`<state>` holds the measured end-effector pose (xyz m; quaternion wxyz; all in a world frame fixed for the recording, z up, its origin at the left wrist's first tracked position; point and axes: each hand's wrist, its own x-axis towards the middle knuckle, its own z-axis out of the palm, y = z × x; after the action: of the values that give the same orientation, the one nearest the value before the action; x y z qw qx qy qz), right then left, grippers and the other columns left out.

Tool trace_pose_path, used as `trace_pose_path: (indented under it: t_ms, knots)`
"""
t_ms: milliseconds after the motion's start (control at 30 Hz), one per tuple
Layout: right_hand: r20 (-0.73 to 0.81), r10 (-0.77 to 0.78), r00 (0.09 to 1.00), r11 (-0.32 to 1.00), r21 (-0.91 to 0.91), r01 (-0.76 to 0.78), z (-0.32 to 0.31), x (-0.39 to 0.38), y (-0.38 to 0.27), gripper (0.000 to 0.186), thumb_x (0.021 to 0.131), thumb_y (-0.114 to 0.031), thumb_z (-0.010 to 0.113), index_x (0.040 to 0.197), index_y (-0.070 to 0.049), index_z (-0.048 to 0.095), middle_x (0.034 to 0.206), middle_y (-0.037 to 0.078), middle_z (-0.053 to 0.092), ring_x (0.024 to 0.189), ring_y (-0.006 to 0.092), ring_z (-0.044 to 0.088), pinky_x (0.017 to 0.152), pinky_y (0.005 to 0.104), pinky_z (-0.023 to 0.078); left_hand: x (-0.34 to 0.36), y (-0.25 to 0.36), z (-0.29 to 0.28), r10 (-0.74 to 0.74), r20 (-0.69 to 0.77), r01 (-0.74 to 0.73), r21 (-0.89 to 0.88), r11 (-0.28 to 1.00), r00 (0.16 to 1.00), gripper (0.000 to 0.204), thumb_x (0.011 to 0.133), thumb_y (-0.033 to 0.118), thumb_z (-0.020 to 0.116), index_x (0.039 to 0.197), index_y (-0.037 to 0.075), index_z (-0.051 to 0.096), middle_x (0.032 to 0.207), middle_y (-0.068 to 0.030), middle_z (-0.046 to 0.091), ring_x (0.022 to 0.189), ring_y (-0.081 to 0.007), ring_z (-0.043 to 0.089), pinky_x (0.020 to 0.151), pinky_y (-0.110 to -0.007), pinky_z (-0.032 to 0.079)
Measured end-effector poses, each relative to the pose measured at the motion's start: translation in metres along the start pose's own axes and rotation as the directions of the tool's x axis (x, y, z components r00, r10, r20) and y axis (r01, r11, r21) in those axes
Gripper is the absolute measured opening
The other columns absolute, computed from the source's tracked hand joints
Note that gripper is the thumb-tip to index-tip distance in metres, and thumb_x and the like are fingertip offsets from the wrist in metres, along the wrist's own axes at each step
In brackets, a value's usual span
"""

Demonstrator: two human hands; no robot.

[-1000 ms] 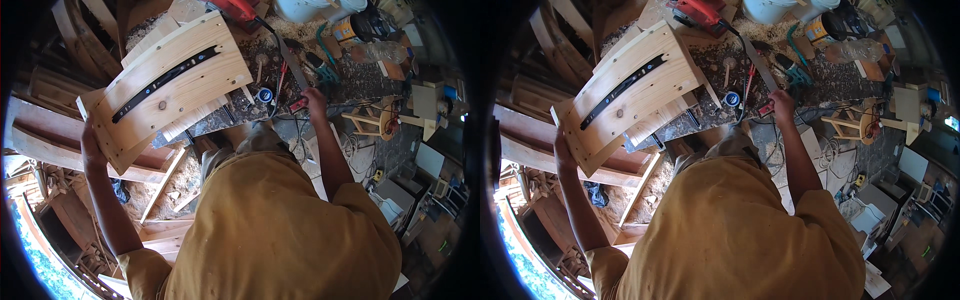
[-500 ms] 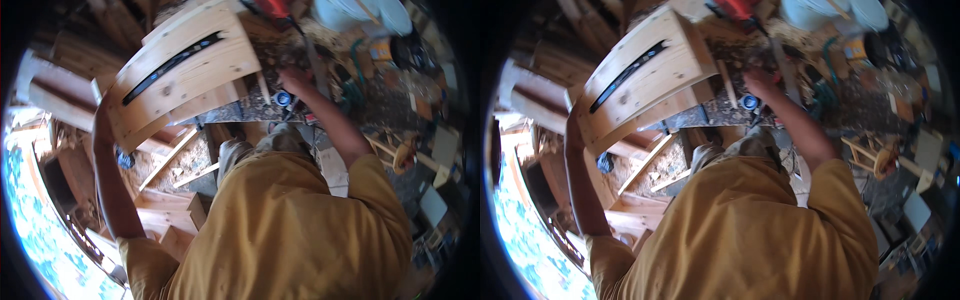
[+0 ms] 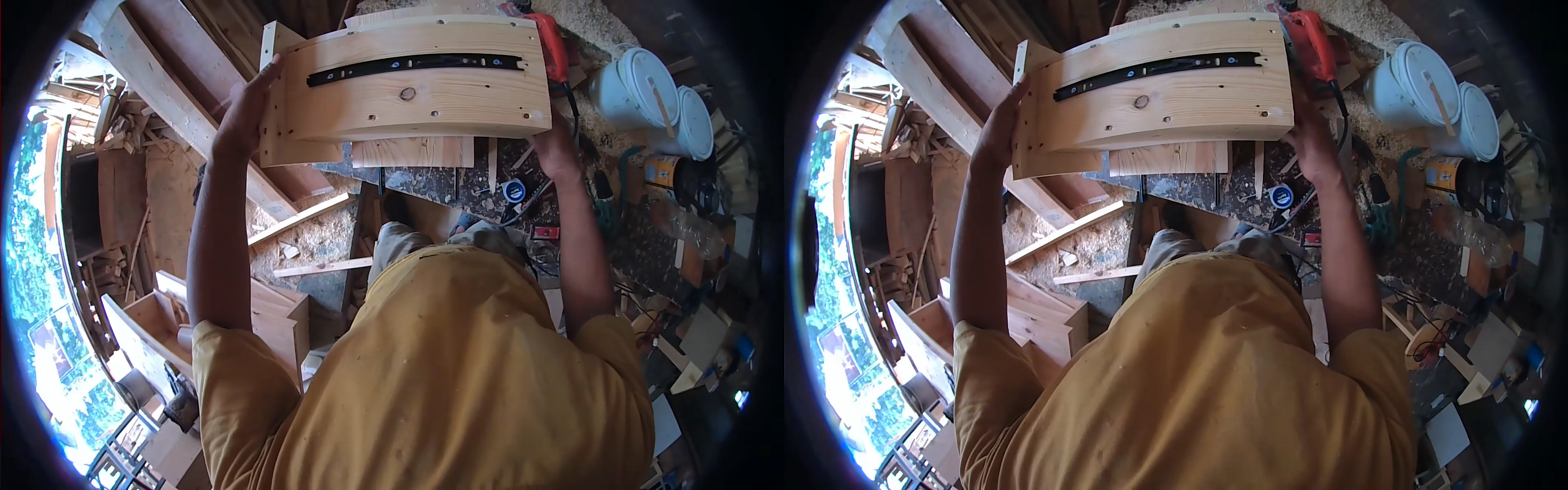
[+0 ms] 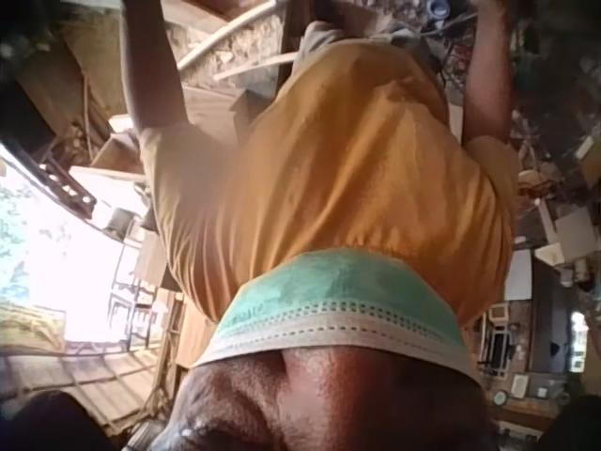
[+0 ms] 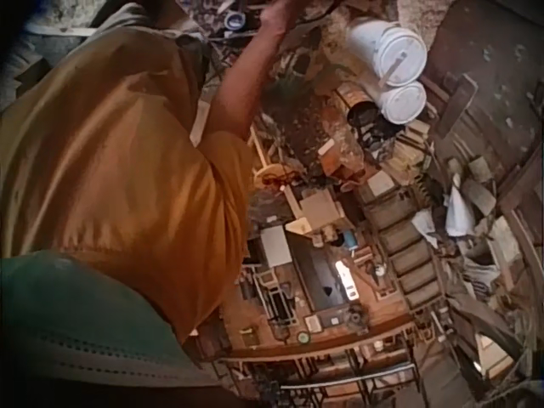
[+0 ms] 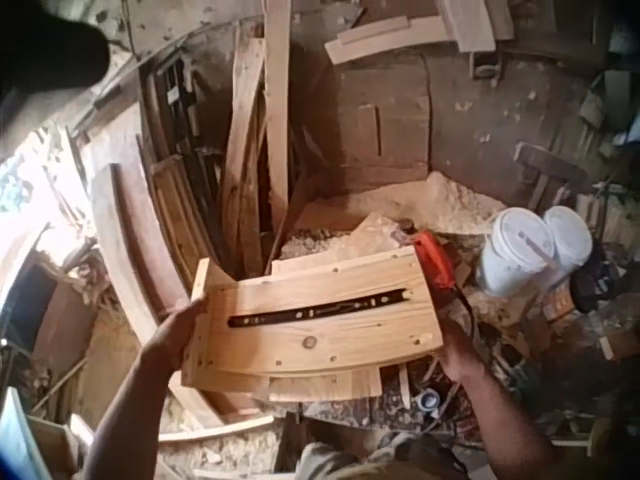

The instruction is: Attaching metal drawer slides to a wooden drawer assembly using a cordless drill and screws.

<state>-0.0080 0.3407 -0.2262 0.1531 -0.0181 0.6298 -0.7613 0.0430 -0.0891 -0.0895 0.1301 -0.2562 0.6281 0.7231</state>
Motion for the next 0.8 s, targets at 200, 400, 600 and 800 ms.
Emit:
trace_pose_path:
  t_ms: [200,400,600,800]
  knots:
    - [-0.021,0.052,0.998,0.995,0.082,-0.050,-0.012,-0.001,0.055,0.045,0.091,-0.032,0.057,0.131,-0.012,0.048,0.119,0.006,0.058,0.107,0.0157,0.057,0.086,0.0360,0.052,0.005,0.001,-0.004,-0.035,0.158,0.051,-0.095,0.994,0.987,0.058,0.095,0.047,0.051,0.127,-0.001,0.051,0.112,-0.0147,0.064,0.095,-0.0218,0.065,0.085,-0.035,0.053]
    - [-0.054,0.151,0.987,0.391,-0.914,-0.110,-0.107,0.013,0.134,0.021,0.087,-0.019,0.054,0.093,-0.005,0.069,0.090,0.015,0.068,0.091,0.0291,0.066,0.078,0.0398,0.053,-0.014,-0.009,0.009,0.095,0.050,-0.096,0.014,0.995,0.994,0.057,0.096,0.042,0.051,0.134,0.001,0.044,0.118,-0.0126,0.059,0.103,-0.0210,0.061,0.088,-0.034,0.050]
    - [-0.420,0.129,0.899,0.174,-0.882,-0.437,-0.037,-0.010,0.113,0.040,0.077,-0.033,0.072,0.100,-0.002,0.064,0.099,0.021,0.067,0.095,0.0374,0.065,0.081,0.0468,0.052,-0.023,-0.013,-0.001,0.079,0.000,-0.079,0.126,0.989,0.997,0.061,0.097,0.044,0.049,0.139,0.001,0.038,0.125,-0.0128,0.053,0.113,-0.0211,0.054,0.095,-0.036,0.045]
    - [-0.448,0.044,0.893,0.254,-0.859,-0.444,-0.056,0.001,0.152,0.030,0.079,-0.028,0.067,0.088,0.000,0.069,0.092,0.024,0.067,0.090,0.0385,0.065,0.079,0.0459,0.053,-0.042,-0.016,0.003,0.204,-0.119,-0.177,0.204,0.963,0.972,0.053,0.098,0.044,0.046,0.135,0.005,0.045,0.122,-0.0096,0.054,0.113,-0.0188,0.052,0.096,-0.034,0.041]
